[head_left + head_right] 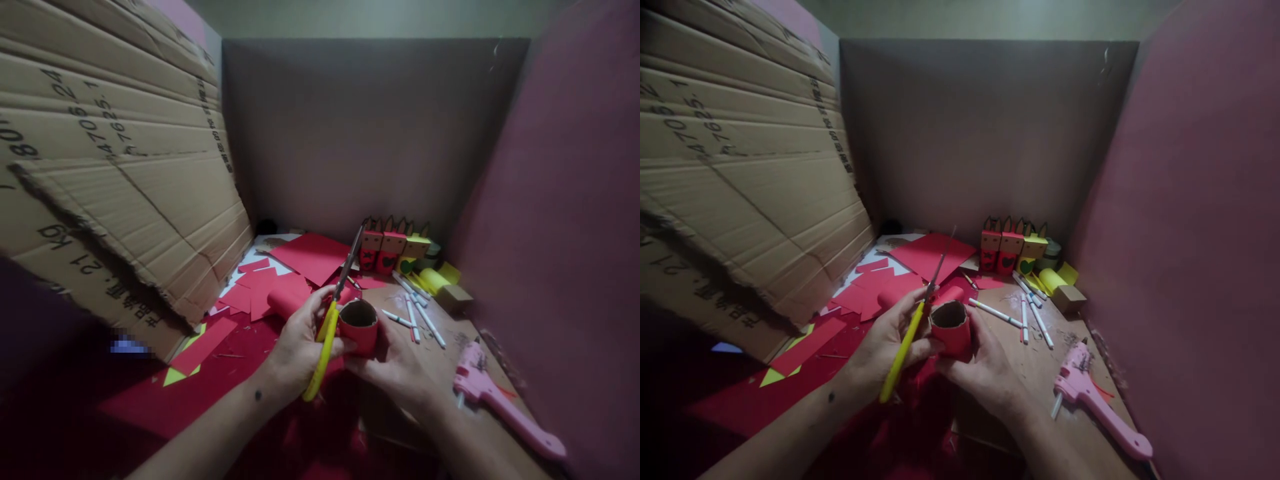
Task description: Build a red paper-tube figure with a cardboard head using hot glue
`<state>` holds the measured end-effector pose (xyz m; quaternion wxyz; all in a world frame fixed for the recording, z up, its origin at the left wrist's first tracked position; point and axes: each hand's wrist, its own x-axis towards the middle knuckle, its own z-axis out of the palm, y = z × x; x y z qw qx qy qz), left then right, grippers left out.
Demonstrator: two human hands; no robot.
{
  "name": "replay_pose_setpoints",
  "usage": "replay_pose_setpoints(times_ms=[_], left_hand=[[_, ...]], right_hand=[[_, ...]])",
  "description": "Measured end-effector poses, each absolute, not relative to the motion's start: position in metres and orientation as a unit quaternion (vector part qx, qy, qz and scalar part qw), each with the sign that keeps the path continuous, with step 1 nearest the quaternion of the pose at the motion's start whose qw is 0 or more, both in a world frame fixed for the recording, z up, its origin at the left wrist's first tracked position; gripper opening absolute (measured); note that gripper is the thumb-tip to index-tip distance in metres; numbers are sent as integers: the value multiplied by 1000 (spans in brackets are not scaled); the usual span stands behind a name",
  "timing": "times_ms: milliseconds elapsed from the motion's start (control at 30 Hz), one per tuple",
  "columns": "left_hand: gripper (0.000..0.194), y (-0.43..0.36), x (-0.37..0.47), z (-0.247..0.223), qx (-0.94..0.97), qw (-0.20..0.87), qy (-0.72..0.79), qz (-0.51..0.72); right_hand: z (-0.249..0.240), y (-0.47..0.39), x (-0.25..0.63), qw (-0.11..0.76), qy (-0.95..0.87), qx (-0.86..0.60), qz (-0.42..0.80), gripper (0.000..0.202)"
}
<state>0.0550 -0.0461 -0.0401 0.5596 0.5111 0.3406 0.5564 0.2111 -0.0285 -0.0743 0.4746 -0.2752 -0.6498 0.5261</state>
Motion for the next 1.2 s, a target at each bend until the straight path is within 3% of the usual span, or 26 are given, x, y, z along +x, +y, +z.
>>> replay_pose_setpoints(times_ms=[367, 467, 600, 800, 1100, 1200], left_hand=[[70, -51, 62, -46, 475, 542, 391, 573], [65, -49, 64, -48, 465, 531, 393, 589], [51, -44, 62, -47, 475, 514, 397, 594], [44, -43, 52, -42, 506, 506, 410, 565], [56, -44, 49, -43, 547, 507, 407, 528], [49, -48, 43, -40, 579, 480, 431, 498]], right_hand=[[-76, -26, 206, 539, -672, -342, 376, 43], [-79, -28, 204, 536, -681, -326, 377, 50], [-77, -32, 205, 522, -663, -289, 452, 65], [-69, -31, 212, 468, -566, -193, 650, 49], [-72, -26, 218, 419, -560, -226, 678, 51], [-69, -25, 222, 402, -561, -201, 695, 47]])
